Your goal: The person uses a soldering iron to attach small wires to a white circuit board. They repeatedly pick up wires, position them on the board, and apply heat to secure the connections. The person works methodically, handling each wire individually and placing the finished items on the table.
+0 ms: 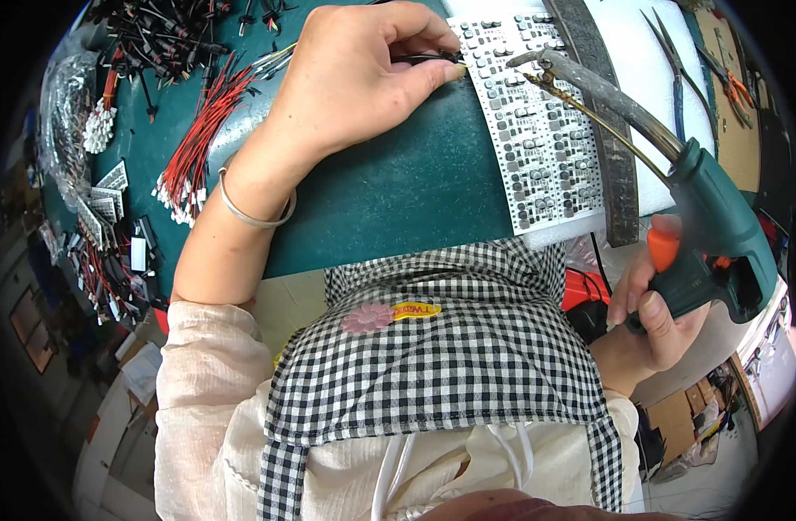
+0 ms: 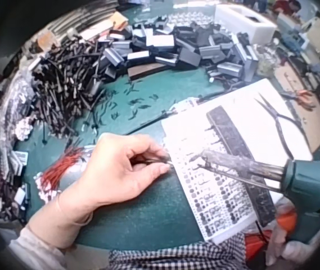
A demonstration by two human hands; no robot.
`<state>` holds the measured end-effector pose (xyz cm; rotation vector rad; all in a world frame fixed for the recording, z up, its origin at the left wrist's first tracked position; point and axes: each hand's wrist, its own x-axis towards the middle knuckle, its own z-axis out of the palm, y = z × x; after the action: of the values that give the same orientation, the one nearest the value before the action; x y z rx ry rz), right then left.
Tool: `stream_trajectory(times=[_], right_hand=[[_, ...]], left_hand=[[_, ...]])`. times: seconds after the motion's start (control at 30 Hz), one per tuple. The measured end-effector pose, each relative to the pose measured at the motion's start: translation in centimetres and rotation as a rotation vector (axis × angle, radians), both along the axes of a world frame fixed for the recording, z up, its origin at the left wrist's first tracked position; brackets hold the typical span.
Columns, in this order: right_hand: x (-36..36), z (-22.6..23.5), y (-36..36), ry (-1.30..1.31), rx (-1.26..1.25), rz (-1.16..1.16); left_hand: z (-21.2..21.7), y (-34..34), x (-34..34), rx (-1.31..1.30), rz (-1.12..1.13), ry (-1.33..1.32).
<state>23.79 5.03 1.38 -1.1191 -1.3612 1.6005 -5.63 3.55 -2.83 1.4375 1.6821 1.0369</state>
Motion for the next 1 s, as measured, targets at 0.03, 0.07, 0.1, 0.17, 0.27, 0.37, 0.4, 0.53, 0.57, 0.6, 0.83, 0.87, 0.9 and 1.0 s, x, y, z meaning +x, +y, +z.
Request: stream_trajectory(times=[0.03, 0.07, 0.1, 0.17, 0.27, 0.37, 0.4, 0.53, 0.57, 0.6, 0.83, 0.87, 0.9, 1.0], right_hand=[[0.1, 0.0, -0.1, 0.006, 0.003, 0.004], [0.1, 0.0, -0.1, 0.013, 0.005, 0.009], [0.1, 0.0, -0.1, 0.01, 0.003, 0.018], [0.2, 0.0, -0.3, 0.0, -0.004, 0.039], [0.5, 0.1, -1.0, -0.029, -0.074, 0.005], [0.2, -0.1, -1.6, -0.038, -0.107, -0.04], [-0.1, -0.1, -1.8, -0.053, -0.092, -0.049], [-1.3, 0.0, -2.1, -0.132, -0.031, -0.038], [-1.4, 0.1, -2.3, -0.145, -0.038, -0.04], [-1.4, 0.0, -2.4, -0.151, -0.041, -0.044], [-0.9, -0.2, -2.6, -0.132, -0.039, -0.047], [-1.0, -0.2, -2.6, -0.133, -0.037, -0.048], [-1.0, -0.2, -2.7, -0.132, -0.039, -0.049], [-1.0, -0.3, -2.8, -0.127, -0.053, -0.046]], left_hand=[[-1.1, -0.1, 0.0, 0.014, 0.027, -0.068], [-1.7, -0.2, 0.0, 0.027, 0.054, -0.137], [-1.7, -0.2, 0.2, 0.022, 0.078, -0.133], [-1.4, -0.4, 1.0, 0.013, 0.128, -0.125], [-0.9, -0.5, 1.6, 0.127, 0.133, 0.096], [-1.1, -0.8, 1.8, 0.199, 0.143, 0.192], [-0.7, -0.7, 2.0, 0.166, 0.15, 0.188], [-1.4, -0.8, 1.9, 0.249, 0.159, 0.245], [-2.1, -1.0, 1.7, 0.324, 0.157, 0.278], [-2.0, -1.0, 1.7, 0.264, 0.153, 0.244], [-0.4, -0.9, 1.9, 0.039, 0.142, 0.05], [0.1, -0.8, 2.0, 0.029, 0.135, 0.073], [0.3, -0.9, 2.1, 0.025, 0.132, 0.098], [0.4, -0.9, 2.0, 0.026, 0.12, 0.157]])
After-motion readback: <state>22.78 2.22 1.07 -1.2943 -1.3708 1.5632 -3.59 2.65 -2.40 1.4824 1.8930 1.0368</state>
